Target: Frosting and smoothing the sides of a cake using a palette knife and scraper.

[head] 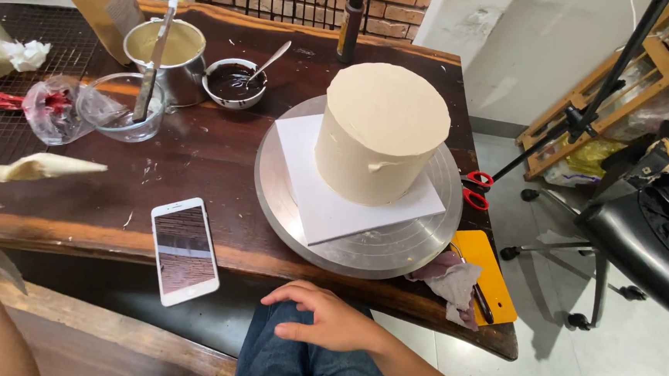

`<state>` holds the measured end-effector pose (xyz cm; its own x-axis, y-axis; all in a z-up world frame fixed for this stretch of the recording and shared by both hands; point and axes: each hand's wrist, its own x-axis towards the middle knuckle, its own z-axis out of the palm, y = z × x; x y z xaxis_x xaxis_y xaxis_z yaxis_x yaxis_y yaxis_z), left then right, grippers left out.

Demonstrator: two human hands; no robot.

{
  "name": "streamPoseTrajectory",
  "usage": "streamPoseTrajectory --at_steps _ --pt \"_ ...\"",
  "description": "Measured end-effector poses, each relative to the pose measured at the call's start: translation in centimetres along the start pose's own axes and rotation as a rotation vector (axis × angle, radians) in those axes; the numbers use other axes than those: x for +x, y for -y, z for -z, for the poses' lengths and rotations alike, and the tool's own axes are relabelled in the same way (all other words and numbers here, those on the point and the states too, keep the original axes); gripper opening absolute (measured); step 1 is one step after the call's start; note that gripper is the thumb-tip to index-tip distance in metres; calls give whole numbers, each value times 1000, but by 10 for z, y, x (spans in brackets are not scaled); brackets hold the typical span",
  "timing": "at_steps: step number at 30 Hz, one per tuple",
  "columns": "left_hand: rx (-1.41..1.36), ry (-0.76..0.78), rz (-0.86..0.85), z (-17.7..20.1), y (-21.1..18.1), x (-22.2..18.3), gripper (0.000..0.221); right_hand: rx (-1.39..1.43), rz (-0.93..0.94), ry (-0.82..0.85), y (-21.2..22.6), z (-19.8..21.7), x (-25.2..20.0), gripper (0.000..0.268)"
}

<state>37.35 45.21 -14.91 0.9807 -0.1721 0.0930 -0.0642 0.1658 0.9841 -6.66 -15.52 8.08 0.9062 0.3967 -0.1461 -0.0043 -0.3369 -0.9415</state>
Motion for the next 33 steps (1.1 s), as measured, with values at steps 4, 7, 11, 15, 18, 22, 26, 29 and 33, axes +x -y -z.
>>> streamPoseTrajectory --at_steps 4,7,11,15,18,22,26,29,33 --pt "-314 -31 61 -58 -16 -12 63 30 16 -15 -1 -7 -2 46" --pt "-623 -681 171 -161 -95 -65 16 3 90 -30 9 -14 -2 42" --pt "-766 -276 37 -374 -207 -191 25 95 186 -113 20 -30 1 53" --pt "-1211 134 289 -463 -183 -245 28 46 428 -328 8 -44 -1 65" --pt "-1340 135 313 -521 -170 -270 42 -76 606 -453 -13 -43 -16 50" --pt "-1518 142 396 -576 -168 -293 34 -120 762 -639 -17 -30 -37 22" --pt "-1122 14 307 -609 -171 -317 27 324 710 -756 -46 -14 -65 14" --pt "-932 147 125 -614 -167 -338 53 461 626 -789 -46 13 -97 12" --pt "-905 444 -61 -619 -154 -355 41 358 445 -955 -35 38 -134 11"
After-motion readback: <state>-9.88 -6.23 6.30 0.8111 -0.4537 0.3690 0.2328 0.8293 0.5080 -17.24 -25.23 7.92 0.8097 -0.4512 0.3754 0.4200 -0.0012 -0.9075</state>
